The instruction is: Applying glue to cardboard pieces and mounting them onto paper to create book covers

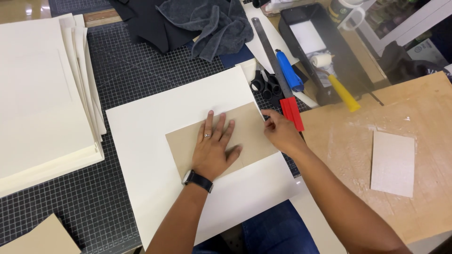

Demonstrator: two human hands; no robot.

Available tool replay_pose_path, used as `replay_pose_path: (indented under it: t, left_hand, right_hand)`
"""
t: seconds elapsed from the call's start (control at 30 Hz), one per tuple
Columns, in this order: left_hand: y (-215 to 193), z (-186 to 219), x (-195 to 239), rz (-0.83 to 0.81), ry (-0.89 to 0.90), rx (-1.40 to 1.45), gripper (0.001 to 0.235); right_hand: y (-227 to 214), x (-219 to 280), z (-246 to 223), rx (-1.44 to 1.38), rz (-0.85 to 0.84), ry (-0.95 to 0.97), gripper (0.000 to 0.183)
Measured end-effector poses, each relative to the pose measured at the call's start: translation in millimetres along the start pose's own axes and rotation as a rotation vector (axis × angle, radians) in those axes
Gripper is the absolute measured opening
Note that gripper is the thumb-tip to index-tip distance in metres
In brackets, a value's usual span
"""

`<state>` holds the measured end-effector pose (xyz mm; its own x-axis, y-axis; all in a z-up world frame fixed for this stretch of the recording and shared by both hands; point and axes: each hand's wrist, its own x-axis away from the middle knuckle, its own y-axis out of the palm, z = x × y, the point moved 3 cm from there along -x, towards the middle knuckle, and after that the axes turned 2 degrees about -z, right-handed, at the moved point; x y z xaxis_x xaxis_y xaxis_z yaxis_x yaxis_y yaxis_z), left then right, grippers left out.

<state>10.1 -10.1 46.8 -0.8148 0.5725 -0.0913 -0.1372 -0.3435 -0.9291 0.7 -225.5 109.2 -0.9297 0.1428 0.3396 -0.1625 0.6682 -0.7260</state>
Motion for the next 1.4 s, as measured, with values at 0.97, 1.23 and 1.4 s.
replay_pose_path:
  t: [0.97,1.23,1.4]
  left_hand:
    - [-29,10,0,-0.267,-0.094,0.010,0.124]
    - [-16,125,166,0.121,-0.079,0.838,0.032]
    - [3,117,237,0.181,-1.485,1.604,0.038]
  right_hand:
    - [-16,-55,7,0.933,-0.252,-0.626,0.148]
    - [-2,-76,-11,0.556,-0.037,-0.768,0.079]
    - [45,-73,-28,0.498,-0.134,-0.789,0.066]
